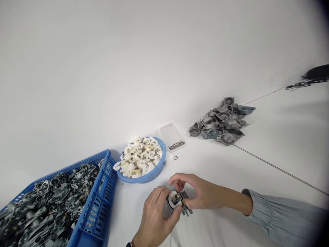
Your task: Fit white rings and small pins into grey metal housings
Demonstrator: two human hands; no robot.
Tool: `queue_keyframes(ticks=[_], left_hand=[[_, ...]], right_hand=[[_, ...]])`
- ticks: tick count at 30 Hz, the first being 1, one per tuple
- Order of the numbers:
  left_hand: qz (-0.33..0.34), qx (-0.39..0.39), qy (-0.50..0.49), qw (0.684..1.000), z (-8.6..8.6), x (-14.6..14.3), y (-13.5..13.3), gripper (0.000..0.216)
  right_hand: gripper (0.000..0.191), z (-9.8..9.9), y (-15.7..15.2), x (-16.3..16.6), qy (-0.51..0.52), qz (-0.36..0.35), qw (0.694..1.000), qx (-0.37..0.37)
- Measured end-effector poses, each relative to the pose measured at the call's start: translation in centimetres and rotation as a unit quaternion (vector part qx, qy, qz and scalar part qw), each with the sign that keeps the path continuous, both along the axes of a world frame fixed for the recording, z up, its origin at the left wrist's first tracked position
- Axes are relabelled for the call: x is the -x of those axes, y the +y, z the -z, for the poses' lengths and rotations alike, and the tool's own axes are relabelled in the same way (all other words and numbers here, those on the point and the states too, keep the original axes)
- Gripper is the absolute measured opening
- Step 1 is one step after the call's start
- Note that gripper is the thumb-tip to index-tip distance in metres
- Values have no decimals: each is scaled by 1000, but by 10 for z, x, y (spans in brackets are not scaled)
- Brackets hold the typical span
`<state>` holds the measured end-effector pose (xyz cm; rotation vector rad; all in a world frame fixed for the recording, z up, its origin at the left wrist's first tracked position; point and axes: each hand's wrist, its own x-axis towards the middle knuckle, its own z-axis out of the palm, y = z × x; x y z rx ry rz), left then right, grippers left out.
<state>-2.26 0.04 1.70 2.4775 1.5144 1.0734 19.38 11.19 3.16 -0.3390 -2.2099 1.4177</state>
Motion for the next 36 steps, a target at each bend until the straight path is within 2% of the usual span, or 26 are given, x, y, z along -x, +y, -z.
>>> queue_keyframes(ticks=[10, 15, 31, 36], left_hand=[[0, 53, -56, 997, 1, -1, 1, 14], [-5, 69, -66, 995, 0, -2, -1, 42], [6, -15, -33, 999, 0, 1, 1, 43], [-7, -101, -41, 994, -4, 2, 0, 36]], right_hand=[[58, -2, 0, -1, -20, 4, 1000, -5], [57, -4, -1, -1, -17, 1, 1000, -7], [65, 2, -7, 4, -9, 6, 999, -37], [66, 10, -8, 7, -12, 8, 999, -44]])
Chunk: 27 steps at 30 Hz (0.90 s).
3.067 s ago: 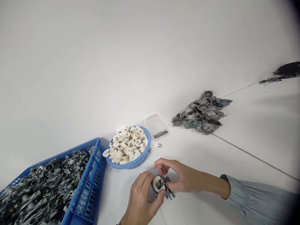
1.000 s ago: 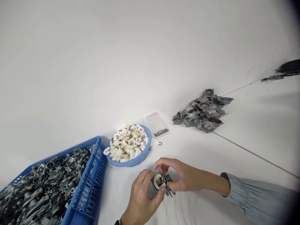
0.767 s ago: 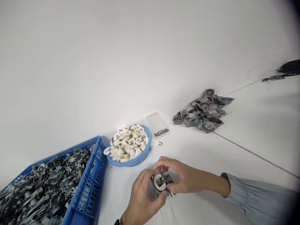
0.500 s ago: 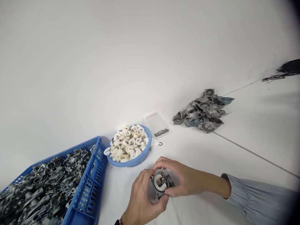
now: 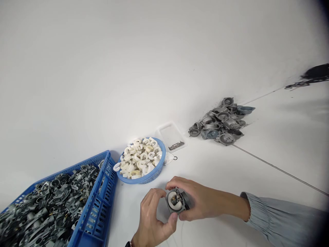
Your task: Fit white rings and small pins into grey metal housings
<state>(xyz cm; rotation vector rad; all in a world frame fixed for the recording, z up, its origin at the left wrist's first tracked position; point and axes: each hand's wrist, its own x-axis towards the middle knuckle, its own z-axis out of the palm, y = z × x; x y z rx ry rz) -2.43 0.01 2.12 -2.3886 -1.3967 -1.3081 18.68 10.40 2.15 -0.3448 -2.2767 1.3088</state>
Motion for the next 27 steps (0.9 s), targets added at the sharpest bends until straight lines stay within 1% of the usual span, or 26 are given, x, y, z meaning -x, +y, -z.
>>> queue_keyframes(ticks=[2, 4, 12, 19, 27], left_hand=[[-11, -31, -2, 999, -2, 1, -1, 35], [-15, -46, 4, 999, -3, 2, -3, 35], [-9, -82, 33, 996, -1, 0, -5, 29], [-3, -88, 50, 995, -5, -2, -4, 29], [-4, -85, 51, 995, -4, -2, -5, 26]], right_hand=[[69, 4, 0, 2, 1, -3, 1000, -6], [71, 7, 1, 3, 7, -3, 1000, -13], [62, 6, -6, 7, 33, 9, 999, -7], [61, 10, -5, 8, 45, 21, 999, -8], [58, 9, -6, 9, 51, 26, 998, -12]])
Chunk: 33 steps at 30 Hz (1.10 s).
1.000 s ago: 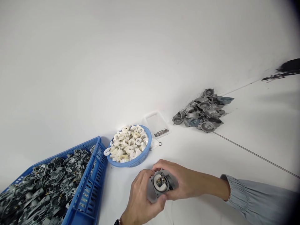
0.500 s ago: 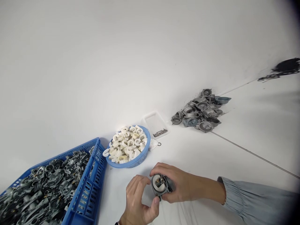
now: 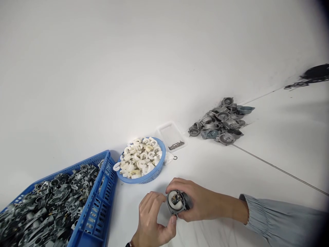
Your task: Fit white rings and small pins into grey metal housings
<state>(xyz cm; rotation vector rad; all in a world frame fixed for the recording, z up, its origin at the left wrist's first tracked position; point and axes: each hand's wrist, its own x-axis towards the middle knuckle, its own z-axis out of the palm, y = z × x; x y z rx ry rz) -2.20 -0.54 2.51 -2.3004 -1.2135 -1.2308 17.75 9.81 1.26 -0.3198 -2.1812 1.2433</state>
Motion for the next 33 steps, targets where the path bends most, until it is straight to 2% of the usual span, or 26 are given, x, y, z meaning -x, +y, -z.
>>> queue_keyframes(ticks=[14, 33], left_hand=[[5, -2, 10, 1000, 0, -1, 0, 23], [7, 3, 5, 1000, 1, 1, 0, 16]], right_hand=[[58, 5, 3, 2, 6, -1, 1000, -12], [55, -2, 13, -5, -1, 8, 1000, -12]])
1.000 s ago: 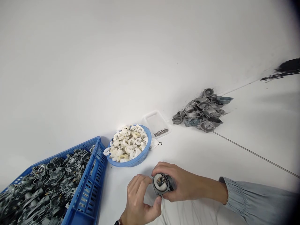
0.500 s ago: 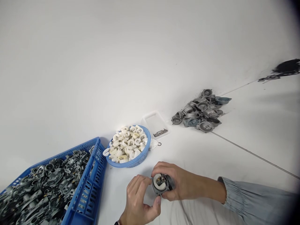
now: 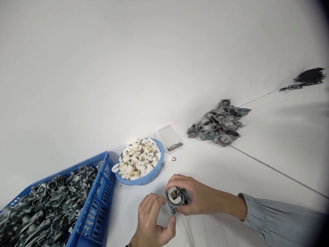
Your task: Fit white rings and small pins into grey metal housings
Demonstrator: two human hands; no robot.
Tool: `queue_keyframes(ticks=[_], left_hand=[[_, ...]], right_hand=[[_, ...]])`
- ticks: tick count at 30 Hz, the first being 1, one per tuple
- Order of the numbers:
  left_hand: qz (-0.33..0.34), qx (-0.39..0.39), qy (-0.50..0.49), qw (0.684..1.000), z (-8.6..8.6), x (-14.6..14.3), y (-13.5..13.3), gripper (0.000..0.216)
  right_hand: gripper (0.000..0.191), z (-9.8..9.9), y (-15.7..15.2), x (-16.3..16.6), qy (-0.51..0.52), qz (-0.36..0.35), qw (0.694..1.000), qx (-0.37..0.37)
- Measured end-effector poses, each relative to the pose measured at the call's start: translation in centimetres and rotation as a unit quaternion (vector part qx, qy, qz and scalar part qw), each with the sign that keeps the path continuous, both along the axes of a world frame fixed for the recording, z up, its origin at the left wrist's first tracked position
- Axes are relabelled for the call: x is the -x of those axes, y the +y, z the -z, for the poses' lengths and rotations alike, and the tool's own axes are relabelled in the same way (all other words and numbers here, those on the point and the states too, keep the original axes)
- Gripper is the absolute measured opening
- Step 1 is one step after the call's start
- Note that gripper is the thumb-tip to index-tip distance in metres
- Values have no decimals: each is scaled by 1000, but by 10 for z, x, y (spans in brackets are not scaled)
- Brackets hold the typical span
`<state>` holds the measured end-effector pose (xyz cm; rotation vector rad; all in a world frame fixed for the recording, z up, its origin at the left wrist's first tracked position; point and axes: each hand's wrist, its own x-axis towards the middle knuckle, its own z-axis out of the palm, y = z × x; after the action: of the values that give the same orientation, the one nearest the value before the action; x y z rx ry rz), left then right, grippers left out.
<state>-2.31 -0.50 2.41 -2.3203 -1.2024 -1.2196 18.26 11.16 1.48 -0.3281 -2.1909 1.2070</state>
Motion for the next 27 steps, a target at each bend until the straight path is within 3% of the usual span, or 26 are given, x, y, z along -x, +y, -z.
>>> queue_keyframes(ticks=[13, 20, 27], left_hand=[[0, 7, 15, 1000, 5, 2, 1, 13], [-11, 10, 32, 999, 5, 4, 1, 10], [-18, 4, 40, 999, 6, 3, -1, 6]], right_hand=[[56, 2, 9, -5, 10, 21, 999, -23], [55, -7, 13, -9, 10, 37, 998, -49], [54, -16, 17, -16, 28, 74, 996, -29]])
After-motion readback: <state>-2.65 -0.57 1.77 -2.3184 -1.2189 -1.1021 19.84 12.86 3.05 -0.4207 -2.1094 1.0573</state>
